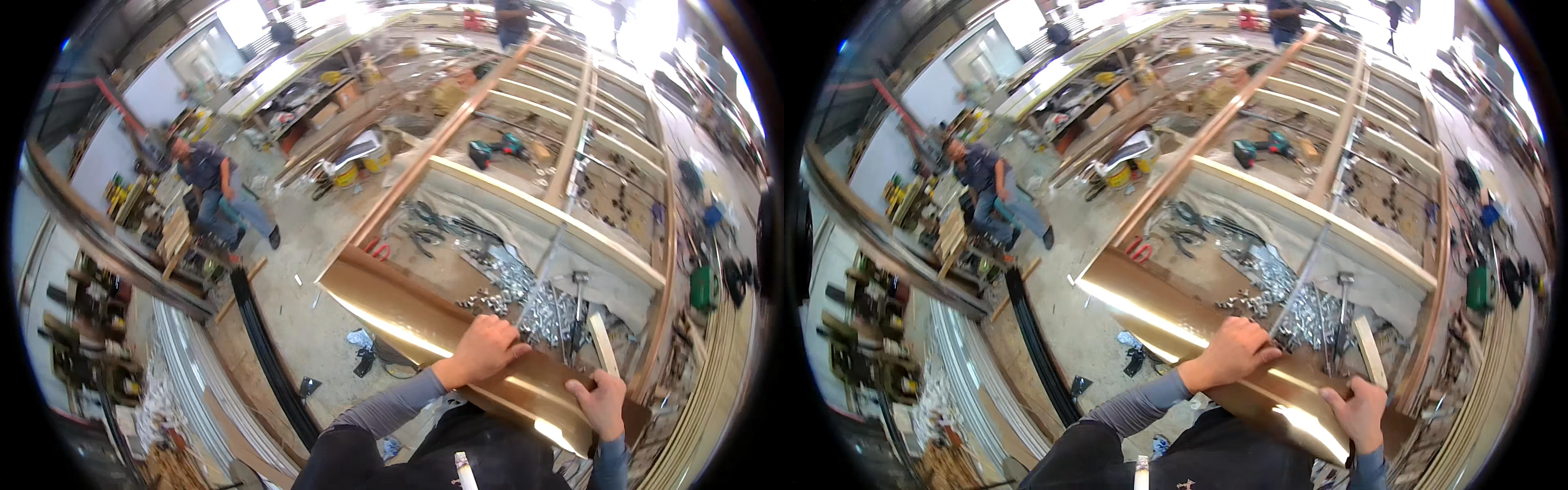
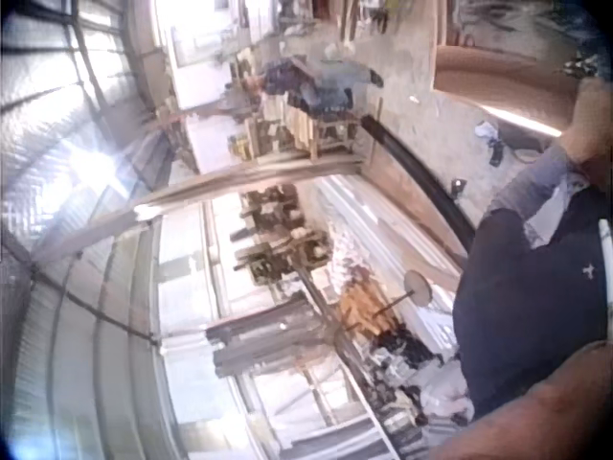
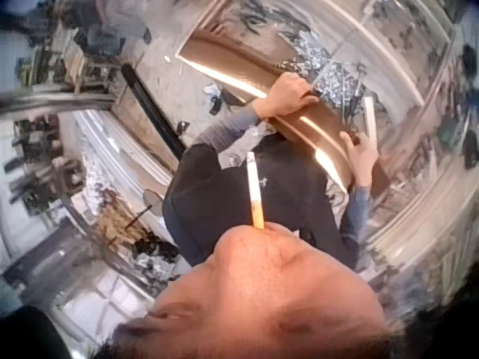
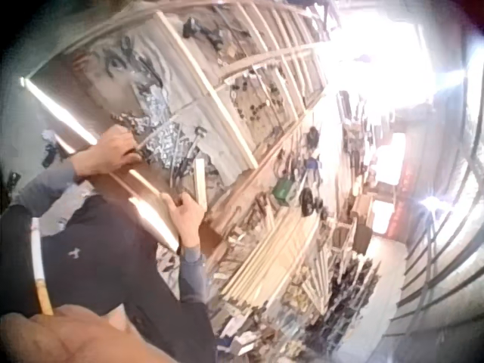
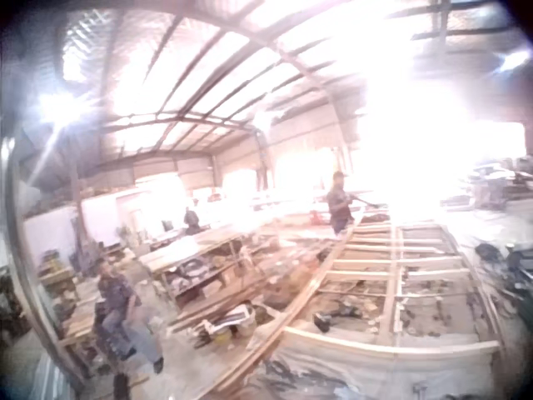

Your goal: The person applies adhesive to a wooden frame using a caulking gun, then picks up a large wooden panel and places it onto the frame. They then handle a wrapped stainless steel sheet, unwrapping it and placing it on the frame.

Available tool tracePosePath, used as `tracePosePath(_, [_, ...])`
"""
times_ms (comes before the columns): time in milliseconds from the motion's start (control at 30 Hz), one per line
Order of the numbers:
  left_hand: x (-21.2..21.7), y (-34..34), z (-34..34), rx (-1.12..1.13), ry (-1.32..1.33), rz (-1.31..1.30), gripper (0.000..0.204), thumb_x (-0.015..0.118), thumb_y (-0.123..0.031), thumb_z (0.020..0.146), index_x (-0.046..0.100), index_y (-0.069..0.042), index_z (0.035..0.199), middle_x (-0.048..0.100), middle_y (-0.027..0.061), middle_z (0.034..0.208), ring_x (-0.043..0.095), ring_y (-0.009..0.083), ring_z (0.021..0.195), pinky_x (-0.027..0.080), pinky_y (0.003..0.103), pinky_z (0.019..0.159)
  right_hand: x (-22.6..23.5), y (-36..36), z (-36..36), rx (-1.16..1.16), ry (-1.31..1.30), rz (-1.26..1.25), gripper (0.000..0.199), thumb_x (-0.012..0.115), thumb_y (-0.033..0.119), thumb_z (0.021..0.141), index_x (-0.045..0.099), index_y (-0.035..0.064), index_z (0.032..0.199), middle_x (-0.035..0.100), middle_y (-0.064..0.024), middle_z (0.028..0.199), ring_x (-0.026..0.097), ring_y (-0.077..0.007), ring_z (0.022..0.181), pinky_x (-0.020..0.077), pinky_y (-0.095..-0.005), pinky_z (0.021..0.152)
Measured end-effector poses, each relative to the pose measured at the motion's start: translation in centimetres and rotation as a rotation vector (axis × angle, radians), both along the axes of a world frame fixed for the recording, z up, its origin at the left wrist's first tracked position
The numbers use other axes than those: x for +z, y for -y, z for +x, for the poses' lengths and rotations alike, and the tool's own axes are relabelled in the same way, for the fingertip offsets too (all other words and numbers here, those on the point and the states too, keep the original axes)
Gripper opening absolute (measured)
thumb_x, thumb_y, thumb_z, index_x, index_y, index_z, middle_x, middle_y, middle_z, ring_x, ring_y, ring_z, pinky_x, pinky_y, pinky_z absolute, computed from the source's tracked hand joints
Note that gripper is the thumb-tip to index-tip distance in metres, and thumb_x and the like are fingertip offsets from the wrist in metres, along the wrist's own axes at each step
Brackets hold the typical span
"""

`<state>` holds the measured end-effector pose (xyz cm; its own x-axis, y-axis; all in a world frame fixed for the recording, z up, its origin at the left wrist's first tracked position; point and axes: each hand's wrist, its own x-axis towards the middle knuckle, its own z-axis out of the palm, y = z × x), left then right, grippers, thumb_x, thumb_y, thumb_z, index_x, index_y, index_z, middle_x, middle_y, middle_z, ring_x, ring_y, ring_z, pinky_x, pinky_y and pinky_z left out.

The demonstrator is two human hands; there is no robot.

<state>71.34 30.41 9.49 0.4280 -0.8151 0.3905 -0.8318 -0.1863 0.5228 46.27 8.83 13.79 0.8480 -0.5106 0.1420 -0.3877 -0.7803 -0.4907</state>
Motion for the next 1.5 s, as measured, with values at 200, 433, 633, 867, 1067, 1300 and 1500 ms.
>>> tracePosePath(200, [-0.1,2.7,-1.0,-0.014,-0.024,0.037,0.032,0.079,-0.034,0.092,0.066,-0.010,0.074,0.064,0.0106,0.073,0.060,0.0350,0.070,0.042,0.049,0.073,-4.4,2.6,-0.5,0.055,0.021,-0.090,0.060,0.082,0.062,0.084,0.060,0.0088,0.067,0.058,-0.0128,0.059,0.062,-0.0316,0.055,0.0489,-0.0431,0.052])
tracePosePath(433, [-1.8,3.0,-1.7,-0.030,0.044,0.102,0.032,0.074,-0.032,0.099,0.066,-0.007,0.081,0.063,0.0116,0.076,0.057,0.0328,0.077,0.040,0.044,0.077,-5.2,2.6,-2.0,-0.037,0.000,0.054,0.080,0.067,0.084,0.082,0.063,0.0060,0.065,0.063,-0.0178,0.061,0.067,-0.0406,0.060,0.0523,-0.0495,0.056])
tracePosePath(633, [-1.5,3.0,-2.1,0.000,-0.011,0.255,0.038,0.070,-0.033,0.103,0.067,-0.001,0.084,0.063,0.0152,0.081,0.058,0.0330,0.080,0.042,0.045,0.077,-6.3,2.4,-2.8,-0.051,0.026,0.107,0.081,0.066,0.085,0.081,0.063,0.0058,0.063,0.062,-0.0176,0.059,0.066,-0.0411,0.062,0.0522,-0.0495,0.056])
tracePosePath(867, [-3.4,3.2,-2.6,0.005,-0.099,0.242,0.031,0.074,-0.030,0.100,0.069,-0.003,0.085,0.064,0.0143,0.080,0.058,0.0321,0.077,0.043,0.046,0.073,-7.9,2.9,-3.4,-0.051,-0.045,0.211,0.087,0.063,0.090,0.079,0.070,0.0038,0.069,0.068,-0.0193,0.068,0.070,-0.0412,0.070,0.0551,-0.0509,0.062])
tracePosePath(1067, [-3.2,3.7,-3.3,-0.054,-0.243,0.130,0.020,0.077,-0.019,0.097,0.069,-0.002,0.092,0.062,0.0096,0.088,0.057,0.0236,0.073,0.046,0.039,0.070,-9.3,3.2,-3.3,-0.036,-0.051,0.220,0.085,0.061,0.088,0.082,0.071,0.0044,0.071,0.069,-0.0184,0.069,0.070,-0.0411,0.070,0.0550,-0.0511,0.062])
tracePosePath(1300, [-4.9,3.6,-3.2,-0.070,-0.210,0.174,0.025,0.078,-0.022,0.098,0.064,-0.002,0.092,0.059,0.0077,0.090,0.055,0.0213,0.086,0.045,0.035,0.080,-9.6,3.3,-4.0,-0.033,-0.068,0.157,0.075,0.063,0.078,0.089,0.069,0.0051,0.071,0.068,-0.0169,0.067,0.069,-0.0404,0.067,0.0540,-0.0497,0.060])
tracePosePath(1500, [-4.8,3.3,-2.8,-0.143,-0.087,0.166,0.032,0.086,-0.025,0.090,0.064,-0.003,0.095,0.059,0.0107,0.096,0.056,0.0284,0.094,0.046,0.040,0.086,-11.5,3.5,-3.5,-0.027,0.229,0.000,0.054,0.070,0.060,0.093,0.066,0.0093,0.076,0.064,-0.0111,0.082,0.065,-0.0333,0.084,0.0512,-0.0462,0.072])
